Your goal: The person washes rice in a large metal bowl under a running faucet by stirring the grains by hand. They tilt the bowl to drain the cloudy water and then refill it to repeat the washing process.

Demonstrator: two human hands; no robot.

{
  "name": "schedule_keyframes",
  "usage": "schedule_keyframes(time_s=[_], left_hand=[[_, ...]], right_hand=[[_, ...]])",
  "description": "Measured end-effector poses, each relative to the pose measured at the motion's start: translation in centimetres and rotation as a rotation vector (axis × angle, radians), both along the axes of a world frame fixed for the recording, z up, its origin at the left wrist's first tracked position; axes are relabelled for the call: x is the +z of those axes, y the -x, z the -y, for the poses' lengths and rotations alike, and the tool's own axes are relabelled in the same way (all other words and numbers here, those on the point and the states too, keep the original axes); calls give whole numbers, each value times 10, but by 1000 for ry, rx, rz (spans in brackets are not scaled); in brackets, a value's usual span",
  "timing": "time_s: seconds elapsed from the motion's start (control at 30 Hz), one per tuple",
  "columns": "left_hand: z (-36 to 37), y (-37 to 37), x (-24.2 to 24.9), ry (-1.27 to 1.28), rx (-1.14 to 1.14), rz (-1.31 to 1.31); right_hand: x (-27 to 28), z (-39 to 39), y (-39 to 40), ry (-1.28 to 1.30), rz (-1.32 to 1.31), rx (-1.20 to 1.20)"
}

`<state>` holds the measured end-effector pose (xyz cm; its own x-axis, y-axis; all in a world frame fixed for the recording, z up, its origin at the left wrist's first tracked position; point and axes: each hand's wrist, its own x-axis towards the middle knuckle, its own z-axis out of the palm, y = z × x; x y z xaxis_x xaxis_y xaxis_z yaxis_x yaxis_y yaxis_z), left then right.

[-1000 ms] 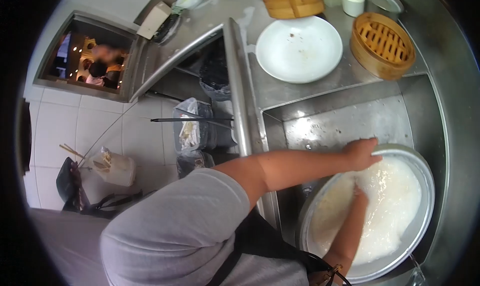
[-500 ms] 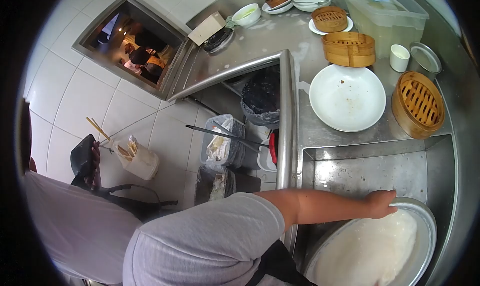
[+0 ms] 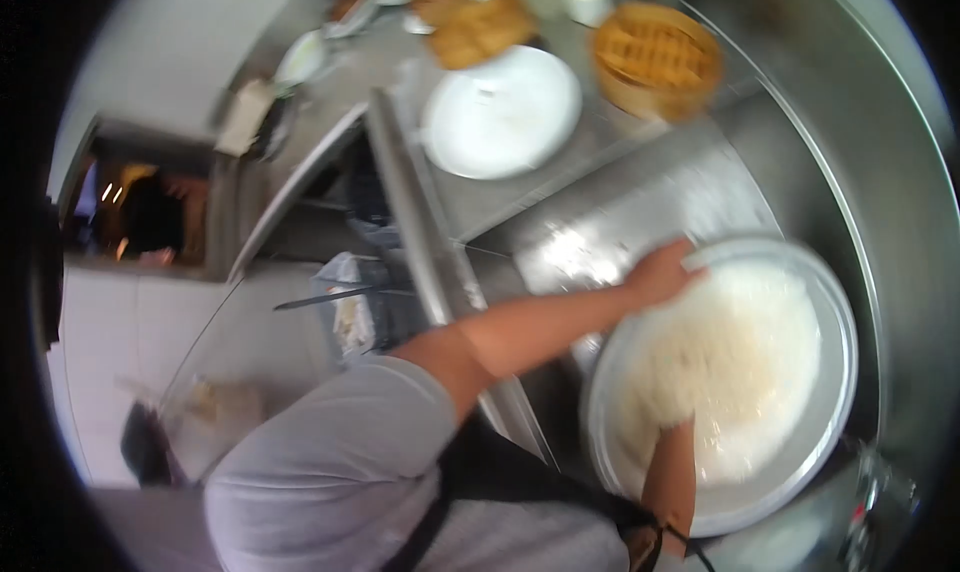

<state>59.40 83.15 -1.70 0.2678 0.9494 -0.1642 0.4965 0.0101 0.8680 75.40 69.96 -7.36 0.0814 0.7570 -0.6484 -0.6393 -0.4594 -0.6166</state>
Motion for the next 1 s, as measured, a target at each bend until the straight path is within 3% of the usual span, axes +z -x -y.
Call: schedule_keyframes(time_s=[0.1, 0.13, 0.17, 0.27, 0.33, 0.4, 0.5, 0.6, 0.67, 0.7, 0.77, 0.83, 0.87, 1.0], left_hand=[[-4, 1, -6, -3, -15, -19], [-4, 1, -5, -125, -5, -10], [-3, 2, 15, 7, -24, -95], [-4, 3, 11, -47, -34, -56], [-6, 4, 9, -13, -43, -33], [-9, 3, -2, -38, -44, -4], [-7, 3, 6, 20, -41, 20], [-2, 1, 13, 82, -24, 15], [-3, 2, 17, 77, -30, -8], [-3, 3, 17, 94, -28, -10], [-4, 3, 15, 131, -28, -11], [-4, 3, 11, 120, -28, 24], [-5, 3, 10, 115, -27, 43], [-5, 3, 7, 114, -27, 67]], right_hand=[[19, -12, 12, -96, -33, -97], [24, -22, 19, -127, 19, -106], [29, -33, 25, -133, 134, -94], [39, -59, 28, 173, 799, 229], [34, -60, 38, -34, 1271, 575], [41, -45, 68, -44, 1671, 817], [28, -17, 64, -109, 1769, 1015], [20, -6, 36, -96, 1679, 1444], [-57, 16, 9, 9, 1115, 868], [-50, 16, 5, 31, 1296, 879], [-12, 19, -10, 248, 1632, 1201], [-45, 22, -49, 370, 1238, 1214], [-49, 27, -64, 448, 1180, 1215], [-45, 36, -106, 491, 1233, 1169]])
